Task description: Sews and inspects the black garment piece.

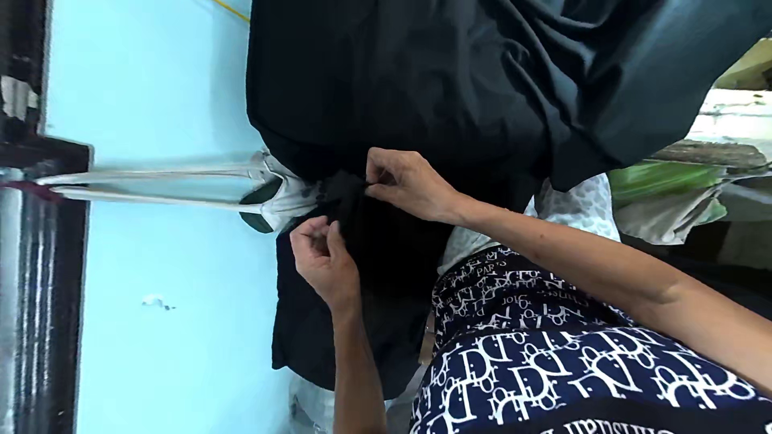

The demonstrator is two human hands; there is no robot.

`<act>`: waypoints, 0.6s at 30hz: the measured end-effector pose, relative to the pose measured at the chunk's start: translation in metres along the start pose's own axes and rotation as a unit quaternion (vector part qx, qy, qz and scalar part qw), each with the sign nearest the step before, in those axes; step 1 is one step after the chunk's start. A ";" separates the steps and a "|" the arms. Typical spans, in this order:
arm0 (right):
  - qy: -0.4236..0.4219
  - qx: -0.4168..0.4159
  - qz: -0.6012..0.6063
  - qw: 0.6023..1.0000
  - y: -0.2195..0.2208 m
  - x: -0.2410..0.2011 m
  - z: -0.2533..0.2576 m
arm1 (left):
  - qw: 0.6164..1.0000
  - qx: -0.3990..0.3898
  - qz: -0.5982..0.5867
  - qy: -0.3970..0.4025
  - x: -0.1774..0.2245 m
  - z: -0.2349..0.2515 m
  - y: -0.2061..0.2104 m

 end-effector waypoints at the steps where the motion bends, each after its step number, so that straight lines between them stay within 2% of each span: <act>1: 0.014 -0.002 0.000 1.000 0.001 0.005 -0.001 | 0.997 0.040 0.051 0.032 0.003 -0.008 -0.005; 4: 0.078 -0.005 0.008 0.997 -0.002 0.023 -0.007 | 0.971 0.112 0.159 0.135 0.012 -0.047 -0.005; 6: 0.107 0.000 0.021 0.994 -0.003 0.030 -0.010 | 0.973 0.066 0.188 0.114 0.000 -0.074 0.016; 8: 0.112 -0.002 0.032 0.993 -0.002 0.030 -0.010 | 0.976 -0.043 0.210 -0.022 -0.037 -0.093 0.048; 9: 0.107 -0.003 0.039 0.993 0.000 0.029 -0.009 | 0.962 -0.101 0.225 -0.117 -0.065 -0.101 0.064; 11: 0.096 -0.006 0.051 0.994 0.003 0.023 -0.008 | 0.904 -0.184 0.268 -0.278 -0.121 -0.119 0.088; 12: 0.092 -0.007 0.058 0.994 0.004 0.020 -0.009 | 0.879 -0.205 0.283 -0.324 -0.142 -0.127 0.096; 15: 0.090 -0.008 0.070 0.993 0.004 0.017 -0.012 | 0.846 -0.213 0.284 -0.398 -0.176 -0.141 0.107; 18: 0.098 0.001 0.091 0.991 0.003 0.023 -0.016 | 0.851 -0.185 0.278 -0.406 -0.179 -0.137 0.112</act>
Point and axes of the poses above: each hand's wrist, its own z-axis towards the middle knuckle, its own y-axis out of the palm, x = y × z, the point moved 9 cm from there along z, towards the middle knuckle, and after that the axes turned 15 degrees about -y, right-handed, at the moved point
